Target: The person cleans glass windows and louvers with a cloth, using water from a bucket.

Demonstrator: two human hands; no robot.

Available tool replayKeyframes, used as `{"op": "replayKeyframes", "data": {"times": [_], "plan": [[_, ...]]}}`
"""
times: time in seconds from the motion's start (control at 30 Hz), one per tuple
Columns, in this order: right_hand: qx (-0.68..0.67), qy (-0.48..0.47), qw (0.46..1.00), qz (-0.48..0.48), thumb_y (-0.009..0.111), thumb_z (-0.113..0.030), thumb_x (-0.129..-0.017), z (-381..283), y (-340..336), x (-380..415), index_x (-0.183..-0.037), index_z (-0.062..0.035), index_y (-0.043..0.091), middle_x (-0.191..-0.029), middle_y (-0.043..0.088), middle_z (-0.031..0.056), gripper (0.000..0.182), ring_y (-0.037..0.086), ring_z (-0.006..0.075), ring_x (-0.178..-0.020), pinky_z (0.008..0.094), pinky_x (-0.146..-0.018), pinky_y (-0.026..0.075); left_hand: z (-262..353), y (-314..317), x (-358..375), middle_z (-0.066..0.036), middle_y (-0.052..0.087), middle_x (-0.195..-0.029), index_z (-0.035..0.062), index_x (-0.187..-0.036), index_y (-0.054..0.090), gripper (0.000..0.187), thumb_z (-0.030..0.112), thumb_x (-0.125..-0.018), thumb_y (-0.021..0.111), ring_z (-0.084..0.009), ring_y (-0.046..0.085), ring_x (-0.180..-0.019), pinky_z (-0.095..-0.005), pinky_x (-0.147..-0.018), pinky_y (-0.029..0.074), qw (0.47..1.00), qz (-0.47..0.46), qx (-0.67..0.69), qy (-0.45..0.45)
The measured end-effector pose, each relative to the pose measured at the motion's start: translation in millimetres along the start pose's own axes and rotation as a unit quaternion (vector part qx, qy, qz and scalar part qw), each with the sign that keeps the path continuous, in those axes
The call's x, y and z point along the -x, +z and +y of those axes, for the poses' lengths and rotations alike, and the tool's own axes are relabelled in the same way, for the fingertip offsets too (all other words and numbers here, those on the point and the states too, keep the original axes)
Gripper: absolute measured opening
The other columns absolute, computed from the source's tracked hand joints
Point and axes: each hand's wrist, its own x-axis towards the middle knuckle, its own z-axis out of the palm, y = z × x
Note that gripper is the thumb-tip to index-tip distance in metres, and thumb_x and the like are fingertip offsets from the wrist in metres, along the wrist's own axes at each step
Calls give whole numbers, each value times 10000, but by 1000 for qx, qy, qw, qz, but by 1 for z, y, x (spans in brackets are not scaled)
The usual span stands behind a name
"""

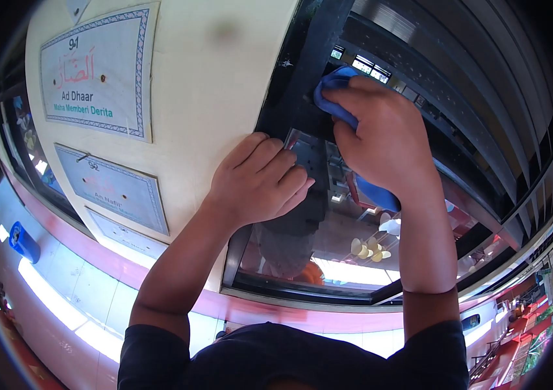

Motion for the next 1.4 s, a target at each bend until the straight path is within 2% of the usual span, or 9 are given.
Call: {"op": "replayKeyframes", "data": {"times": [0.23, 0.43, 0.53, 0.67, 0.77, 1.07, 1.27, 1.37, 1.4], "plan": [[-68, 73, 987, 125, 717, -59, -822, 3, -13, 4, -1078, -42, 726, -901, 689, 135, 256, 677, 276, -788, 357, -760, 519, -3, -2, 1, 14, 644, -839, 181, -718, 594, 221, 314, -756, 767, -204, 623, -884, -390, -890, 485, 1000, 12, -5, 7], [94, -16, 940, 329, 686, -63, -787, 8, -51, -19, -989, -66, 739, -857, 662, 83, 209, 675, 287, -747, 352, -674, 529, -3, -2, 1, 15, 645, -838, 189, -709, 580, 227, 311, -756, 765, -200, 625, -899, -385, -896, 480, 1000, 12, -8, 9], [262, -19, 890, 374, 721, -112, -829, 12, -65, -39, -1115, -213, 751, -858, 646, 15, 305, 675, 196, -767, 320, -693, 524, -2, -2, 1, 13, 646, -840, 190, -710, 579, 225, 306, -757, 765, -201, 624, -901, -387, -896, 480, 1000, 12, -7, 8], [351, -72, 877, 320, 739, -163, -796, 23, -44, -64, -1125, -242, 737, -935, 636, -4, 338, 684, 225, -772, 349, -648, 542, -2, -3, 1, 9, 646, -844, 188, -708, 576, 229, 306, -754, 767, -205, 623, -900, -388, -896, 481, 1000, 9, -3, 10], [318, -92, 914, 234, 675, -67, -750, 23, -14, -62, -907, -73, 732, -845, 626, 55, 167, 678, 226, -737, 330, -627, 522, -3, -3, 1, 6, 645, -846, 186, -705, 571, 237, 309, -752, 768, -207, 622, -901, -389, -895, 481, 1000, 9, -1, 9], [321, -191, 922, 99, 661, -112, -701, 0, -1, -34, -631, -120, 628, -752, 522, 19, 77, 625, 178, -650, 325, -530, 477, -1, -2, 1, 2, 642, -851, 184, -703, 575, 235, 313, -749, 766, -217, 614, -891, -403, -916, 474, 1000, 0, 1, 6], [173, -188, 966, -45, 676, -78, -729, 4, -17, -16, -827, -54, 723, -787, 575, 60, 112, 674, 226, -741, 361, -634, 527, -3, -5, 0, 8, 638, -836, 179, -706, 584, 223, 301, -750, 766, -208, 611, -875, -396, -912, 474, 1000, 1, 14, 12], [42, -48, 996, -60, 675, -76, -821, 20, -59, -24, -1098, -72, 736, -891, 628, 85, 283, 647, 267, -770, 349, -713, 518, -4, -4, 0, 14, 638, -821, 175, -700, 578, 229, 294, -753, 767, -194, 612, -859, -387, -906, 476, 1000, 13, 11, 10], [25, -17, 999, 33, 662, -69, -826, 29, -72, -27, -1080, -58, 736, -927, 660, 93, 264, 667, 290, -795, 380, -734, 527, -3, -3, 0, 15, 638, -815, 175, -697, 575, 232, 292, -755, 767, -190, 612, -855, -384, -904, 477, 1000, 18, 9, 8]]}}
